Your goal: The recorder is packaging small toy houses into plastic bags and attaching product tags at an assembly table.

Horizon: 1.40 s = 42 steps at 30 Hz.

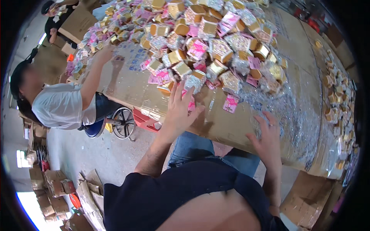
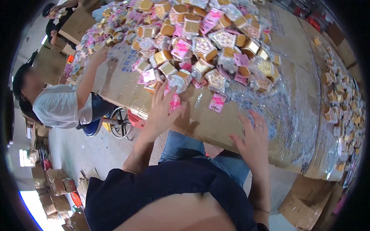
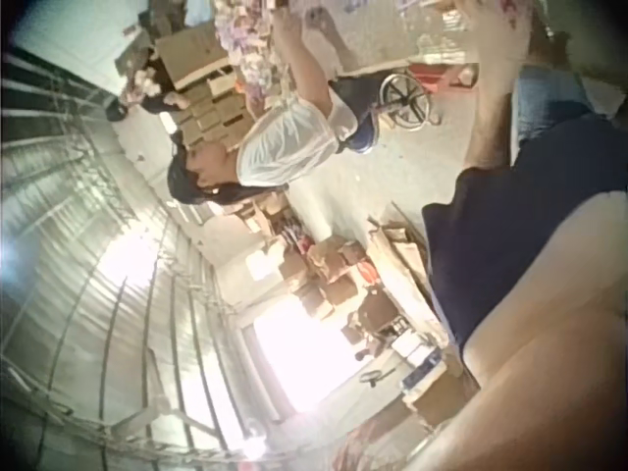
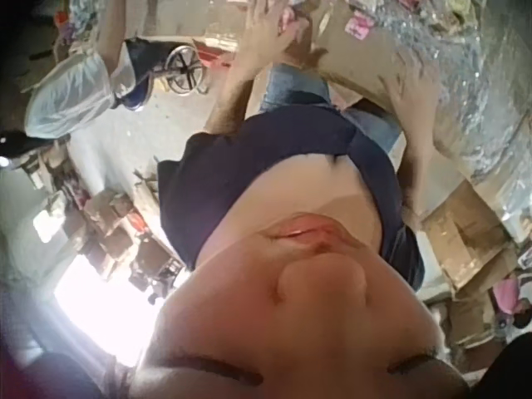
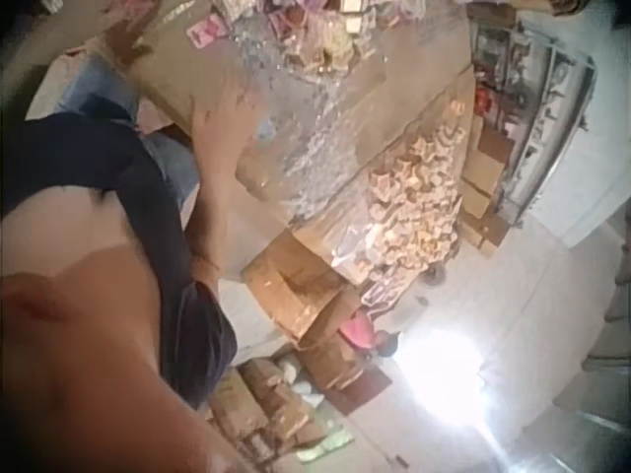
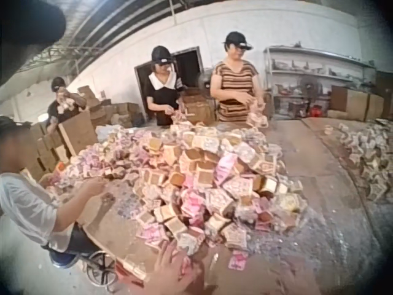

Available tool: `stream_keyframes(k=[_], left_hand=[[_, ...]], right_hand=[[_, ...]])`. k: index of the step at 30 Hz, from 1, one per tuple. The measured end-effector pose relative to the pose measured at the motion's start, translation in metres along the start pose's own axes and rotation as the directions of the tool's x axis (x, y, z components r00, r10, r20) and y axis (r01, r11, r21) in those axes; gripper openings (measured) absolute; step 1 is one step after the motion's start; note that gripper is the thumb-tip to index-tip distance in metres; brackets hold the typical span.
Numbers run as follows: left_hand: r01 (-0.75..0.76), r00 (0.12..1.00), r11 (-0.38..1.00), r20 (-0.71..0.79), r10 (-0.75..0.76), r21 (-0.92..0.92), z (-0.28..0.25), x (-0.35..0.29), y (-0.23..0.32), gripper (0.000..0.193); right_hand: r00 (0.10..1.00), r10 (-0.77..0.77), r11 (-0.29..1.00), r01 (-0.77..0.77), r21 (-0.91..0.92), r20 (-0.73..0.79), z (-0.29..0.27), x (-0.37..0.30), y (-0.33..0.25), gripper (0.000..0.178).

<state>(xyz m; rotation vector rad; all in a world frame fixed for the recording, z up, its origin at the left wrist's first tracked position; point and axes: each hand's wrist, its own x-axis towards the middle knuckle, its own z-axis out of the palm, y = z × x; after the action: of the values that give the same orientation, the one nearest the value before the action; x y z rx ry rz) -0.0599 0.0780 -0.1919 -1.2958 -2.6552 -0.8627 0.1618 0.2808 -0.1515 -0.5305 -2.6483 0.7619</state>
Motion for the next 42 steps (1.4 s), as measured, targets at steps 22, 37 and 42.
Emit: stream_keyframes(k=[22, 37, 42], left_hand=[[0.118, 0.936, 0.956, -0.292, -0.197, -0.268, 0.021, 0.038, -0.008, 0.060], [0.358, 0.932, 0.336, 0.353, -0.077, -0.871, 0.005, 0.013, 0.054, 0.051], [0.542, 0.835, 0.266, 0.546, -0.066, -0.797, -0.004, 0.010, 0.038, 0.020]], right_hand=[[0.988, 0.032, 0.911, -0.092, -0.402, -0.153, 0.012, -0.005, 0.065, 0.050], [0.978, 0.150, 0.302, -0.184, 0.935, 0.143, 0.036, 0.063, -0.006, 0.059], [0.982, 0.145, 0.337, -0.161, 0.927, 0.118, 0.035, 0.059, -0.003, 0.060]])
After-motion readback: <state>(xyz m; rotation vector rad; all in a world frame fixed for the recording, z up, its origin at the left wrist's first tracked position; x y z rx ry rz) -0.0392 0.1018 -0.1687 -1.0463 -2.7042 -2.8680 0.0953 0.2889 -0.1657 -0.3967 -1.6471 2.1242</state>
